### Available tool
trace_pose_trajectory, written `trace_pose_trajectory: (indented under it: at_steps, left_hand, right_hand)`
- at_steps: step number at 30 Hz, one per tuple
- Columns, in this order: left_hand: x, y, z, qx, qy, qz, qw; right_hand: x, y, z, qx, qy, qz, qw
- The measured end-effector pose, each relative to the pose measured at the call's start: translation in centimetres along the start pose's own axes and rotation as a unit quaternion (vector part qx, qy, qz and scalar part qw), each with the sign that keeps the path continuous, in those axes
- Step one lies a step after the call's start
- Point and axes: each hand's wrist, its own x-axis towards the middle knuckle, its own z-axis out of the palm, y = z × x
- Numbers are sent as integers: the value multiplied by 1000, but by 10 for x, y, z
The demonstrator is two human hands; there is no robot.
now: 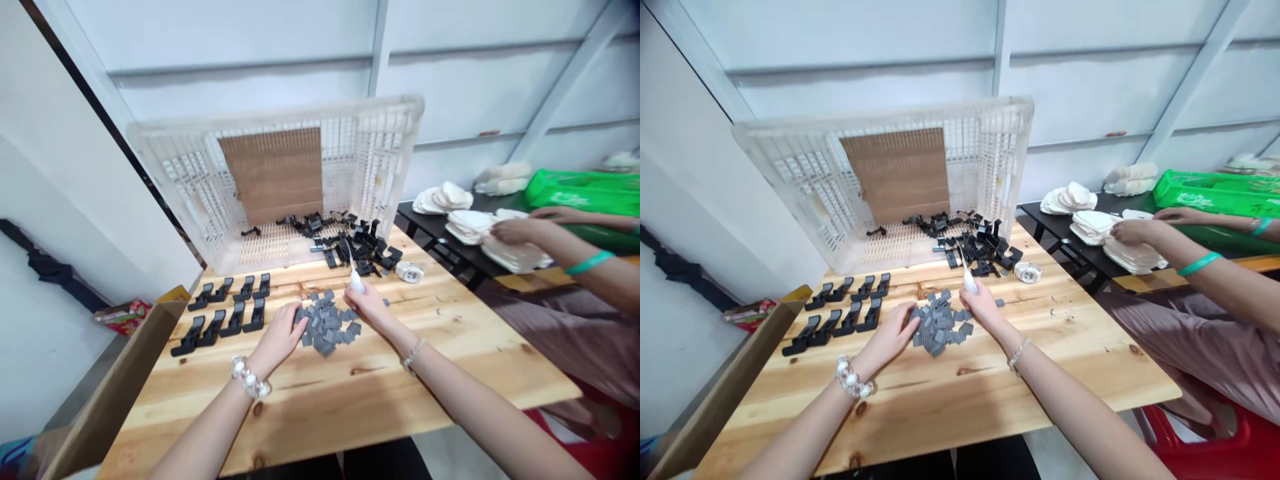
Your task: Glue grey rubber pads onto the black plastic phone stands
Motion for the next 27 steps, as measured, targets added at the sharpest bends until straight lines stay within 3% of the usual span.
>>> trace_pose_trajectory:
  at_steps: [12, 21, 24, 27]
  left_hand:
    - [4, -12, 5, -60, 22, -60, 996]
    - [11, -28, 14, -128, 63, -116, 983]
    - [13, -24, 12, -144, 79, -124, 979]
    - [4, -2, -5, -137, 108, -127, 976]
  right_hand:
    - [6, 10, -2, -73, 3, 14, 997]
    - [5, 2, 1, -74, 34, 15, 997]
    - [3, -1, 1, -77, 31, 21, 996]
    - [1, -4, 0, -83, 19, 20, 996]
